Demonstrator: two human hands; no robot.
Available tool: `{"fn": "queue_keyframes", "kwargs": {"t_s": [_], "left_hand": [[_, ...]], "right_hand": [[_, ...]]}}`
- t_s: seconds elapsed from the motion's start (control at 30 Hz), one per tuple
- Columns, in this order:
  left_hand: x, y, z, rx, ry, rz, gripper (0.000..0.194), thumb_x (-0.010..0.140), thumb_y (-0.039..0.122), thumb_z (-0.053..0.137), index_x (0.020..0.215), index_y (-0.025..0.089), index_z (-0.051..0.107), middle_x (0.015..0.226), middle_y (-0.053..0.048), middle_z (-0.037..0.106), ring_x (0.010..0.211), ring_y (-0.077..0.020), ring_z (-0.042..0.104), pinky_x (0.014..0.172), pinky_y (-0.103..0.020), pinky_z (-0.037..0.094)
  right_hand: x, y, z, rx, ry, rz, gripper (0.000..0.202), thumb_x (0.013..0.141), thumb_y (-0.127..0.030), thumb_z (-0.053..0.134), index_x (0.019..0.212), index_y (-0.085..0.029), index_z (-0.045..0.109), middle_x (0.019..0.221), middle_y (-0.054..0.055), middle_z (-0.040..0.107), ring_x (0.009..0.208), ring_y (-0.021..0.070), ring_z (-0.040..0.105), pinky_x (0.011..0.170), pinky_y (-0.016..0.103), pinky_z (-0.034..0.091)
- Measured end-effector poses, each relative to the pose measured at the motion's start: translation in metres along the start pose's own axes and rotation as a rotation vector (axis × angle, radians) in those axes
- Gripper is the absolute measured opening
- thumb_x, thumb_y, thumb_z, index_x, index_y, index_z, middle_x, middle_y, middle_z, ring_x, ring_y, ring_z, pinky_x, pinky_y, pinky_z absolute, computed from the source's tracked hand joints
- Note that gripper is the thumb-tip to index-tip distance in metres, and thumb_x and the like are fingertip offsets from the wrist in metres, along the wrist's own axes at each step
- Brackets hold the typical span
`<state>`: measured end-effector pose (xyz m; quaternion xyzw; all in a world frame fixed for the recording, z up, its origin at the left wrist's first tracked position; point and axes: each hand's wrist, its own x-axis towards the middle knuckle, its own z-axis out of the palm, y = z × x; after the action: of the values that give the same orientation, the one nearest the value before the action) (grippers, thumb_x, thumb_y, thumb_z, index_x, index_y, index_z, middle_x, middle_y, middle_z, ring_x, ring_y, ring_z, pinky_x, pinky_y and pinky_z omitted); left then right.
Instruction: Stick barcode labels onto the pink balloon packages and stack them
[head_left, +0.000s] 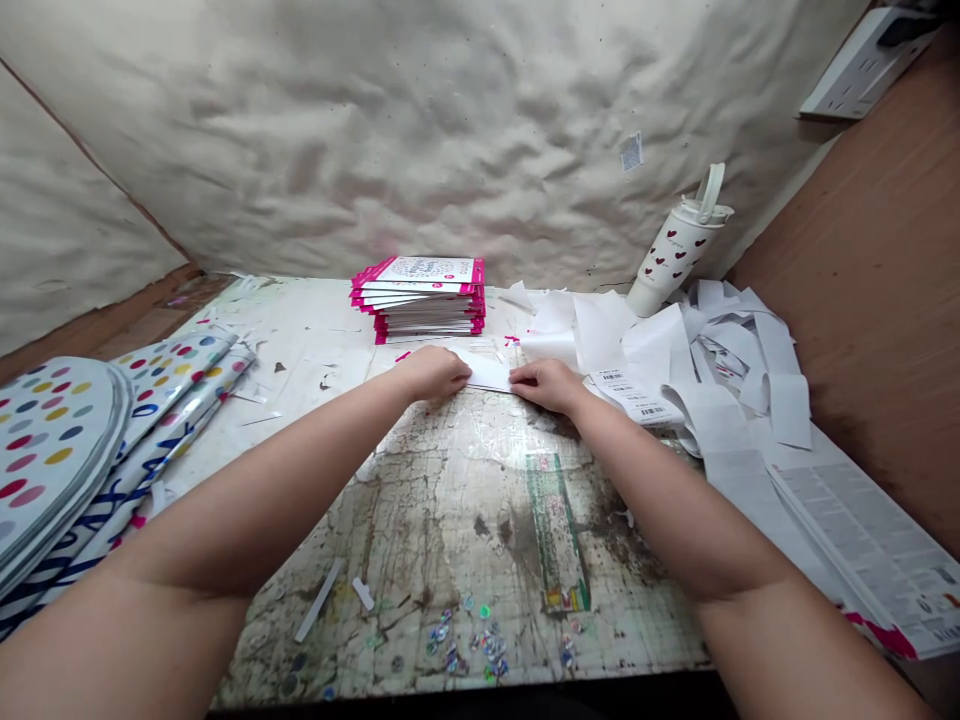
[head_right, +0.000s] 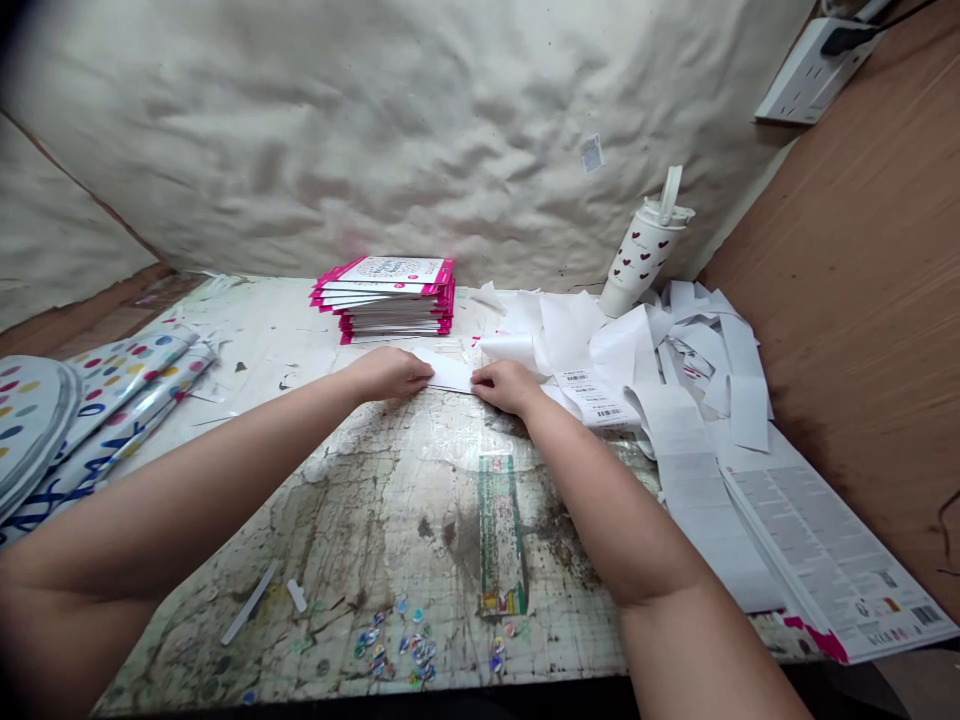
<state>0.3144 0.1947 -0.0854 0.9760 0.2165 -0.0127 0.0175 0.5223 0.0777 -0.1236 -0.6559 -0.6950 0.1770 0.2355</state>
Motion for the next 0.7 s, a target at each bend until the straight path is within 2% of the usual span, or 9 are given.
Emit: {"fn": "queue_keyframes", "kwargs": {"t_s": [0.07, 0.17, 0.37, 0.5, 0.6, 0.7], "left_hand": [[0.002, 0.004, 0.001, 0.078, -0.04, 0.045, 0.016, 0.077, 0.025, 0.051, 0.072, 0.021, 0.065, 0.077, -0.004, 0.07, 0.066, -0.0162, 0.058, 0.06, -0.026, 0.035], [0.006, 0.01, 0.005, 0.167, -0.04, 0.075, 0.014, 0.074, 0.02, 0.052, 0.077, 0.017, 0.065, 0.075, -0.008, 0.069, 0.064, -0.0193, 0.059, 0.059, -0.028, 0.037], [0.012, 0.022, 0.014, 0.247, 0.084, 0.133, 0.015, 0.079, 0.017, 0.051, 0.083, 0.012, 0.065, 0.084, -0.014, 0.067, 0.077, -0.0232, 0.061, 0.062, -0.031, 0.042], [0.012, 0.023, 0.007, 0.261, 0.194, 0.113, 0.017, 0.08, 0.007, 0.048, 0.079, 0.01, 0.065, 0.078, -0.012, 0.066, 0.074, -0.0211, 0.06, 0.063, -0.03, 0.043], [-0.012, 0.017, -0.007, 0.258, 0.286, 0.055, 0.019, 0.083, 0.009, 0.047, 0.082, 0.011, 0.066, 0.079, -0.011, 0.067, 0.073, -0.0207, 0.061, 0.062, -0.03, 0.044], [-0.069, 0.009, -0.012, 0.202, 0.375, 0.039, 0.021, 0.086, 0.014, 0.046, 0.083, 0.014, 0.067, 0.08, -0.008, 0.068, 0.074, -0.0196, 0.061, 0.064, -0.03, 0.046]], "right_hand": [[0.001, -0.003, -0.001, -0.082, -0.011, -0.037, 0.023, 0.078, -0.024, 0.06, 0.097, -0.021, 0.072, 0.101, 0.004, 0.071, 0.093, 0.0199, 0.065, 0.084, 0.028, 0.047], [0.002, -0.009, -0.001, -0.201, -0.031, -0.094, 0.025, 0.075, -0.02, 0.059, 0.098, -0.019, 0.07, 0.093, 0.006, 0.071, 0.087, 0.0217, 0.064, 0.078, 0.029, 0.046], [0.001, -0.02, 0.008, -0.385, 0.003, -0.135, 0.024, 0.08, -0.017, 0.049, 0.094, -0.016, 0.068, 0.092, 0.01, 0.07, 0.088, 0.0225, 0.062, 0.081, 0.031, 0.044], [-0.004, -0.023, 0.008, -0.461, 0.032, -0.156, 0.028, 0.083, -0.018, 0.049, 0.106, -0.014, 0.064, 0.101, 0.012, 0.069, 0.094, 0.025, 0.062, 0.084, 0.034, 0.046], [-0.019, -0.02, -0.003, -0.502, 0.061, -0.145, 0.031, 0.088, -0.013, 0.043, 0.113, -0.011, 0.061, 0.113, 0.015, 0.065, 0.102, 0.0254, 0.062, 0.089, 0.035, 0.047], [-0.053, -0.015, -0.013, -0.547, 0.115, -0.193, 0.034, 0.088, -0.008, 0.041, 0.115, -0.01, 0.061, 0.118, 0.015, 0.063, 0.107, 0.0234, 0.061, 0.094, 0.035, 0.048]]}}
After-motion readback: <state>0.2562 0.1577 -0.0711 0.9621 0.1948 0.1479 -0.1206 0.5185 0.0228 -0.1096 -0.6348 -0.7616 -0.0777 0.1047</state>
